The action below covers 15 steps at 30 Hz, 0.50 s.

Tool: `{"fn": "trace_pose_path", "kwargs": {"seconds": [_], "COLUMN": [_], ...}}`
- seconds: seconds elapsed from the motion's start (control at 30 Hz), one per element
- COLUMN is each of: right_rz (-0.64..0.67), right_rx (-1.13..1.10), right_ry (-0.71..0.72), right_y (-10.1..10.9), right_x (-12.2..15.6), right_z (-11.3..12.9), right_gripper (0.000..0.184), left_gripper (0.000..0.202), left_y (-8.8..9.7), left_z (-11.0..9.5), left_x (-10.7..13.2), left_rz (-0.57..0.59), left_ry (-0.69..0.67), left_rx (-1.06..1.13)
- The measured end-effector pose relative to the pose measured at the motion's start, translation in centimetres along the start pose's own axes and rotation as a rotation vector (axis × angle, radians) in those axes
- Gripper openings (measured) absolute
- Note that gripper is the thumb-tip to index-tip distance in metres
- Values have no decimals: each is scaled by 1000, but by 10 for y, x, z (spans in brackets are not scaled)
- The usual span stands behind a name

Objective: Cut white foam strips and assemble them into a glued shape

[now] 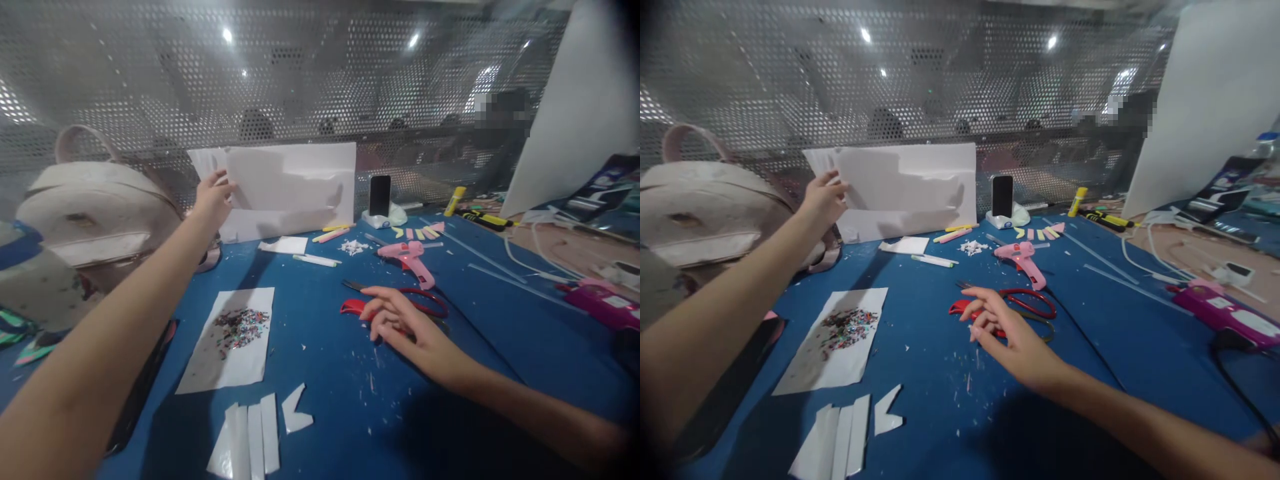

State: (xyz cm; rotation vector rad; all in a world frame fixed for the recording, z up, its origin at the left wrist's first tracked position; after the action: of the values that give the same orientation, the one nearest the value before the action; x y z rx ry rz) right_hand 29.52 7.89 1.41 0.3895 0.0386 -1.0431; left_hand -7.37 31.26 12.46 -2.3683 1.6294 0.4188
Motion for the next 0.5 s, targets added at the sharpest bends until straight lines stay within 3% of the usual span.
{"fn": "trace_pose_path", "kwargs": {"seconds": [0.23, 0.5], "right_rz": [30, 107], "right_rx": [21, 54], "right_ry": [-6, -5], "right_y": [0, -8], "right_x": [1, 7], "right_z": [-4, -6], "right_gripper": [42, 41], "left_gripper": [30, 30], "left_y": [-27, -26], "left_z": [54, 80], "left_x": [-6, -13], "left_rz": [-15, -42], "left_ry": [56, 81], "left_rx": [41, -13]}}
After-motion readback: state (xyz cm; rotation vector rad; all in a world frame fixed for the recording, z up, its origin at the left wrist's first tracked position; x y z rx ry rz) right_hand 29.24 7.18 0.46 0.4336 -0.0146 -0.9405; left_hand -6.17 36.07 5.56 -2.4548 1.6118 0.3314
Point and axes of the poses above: each hand's wrist, its own x-axis away from the middle knuckle, its own y-axis out of the back of the hand, z = x × y, the point moved 7 cm from there along -x, towards the middle knuckle, and after that the axes turned 6 degrees about -x, right-handed, at the moved point
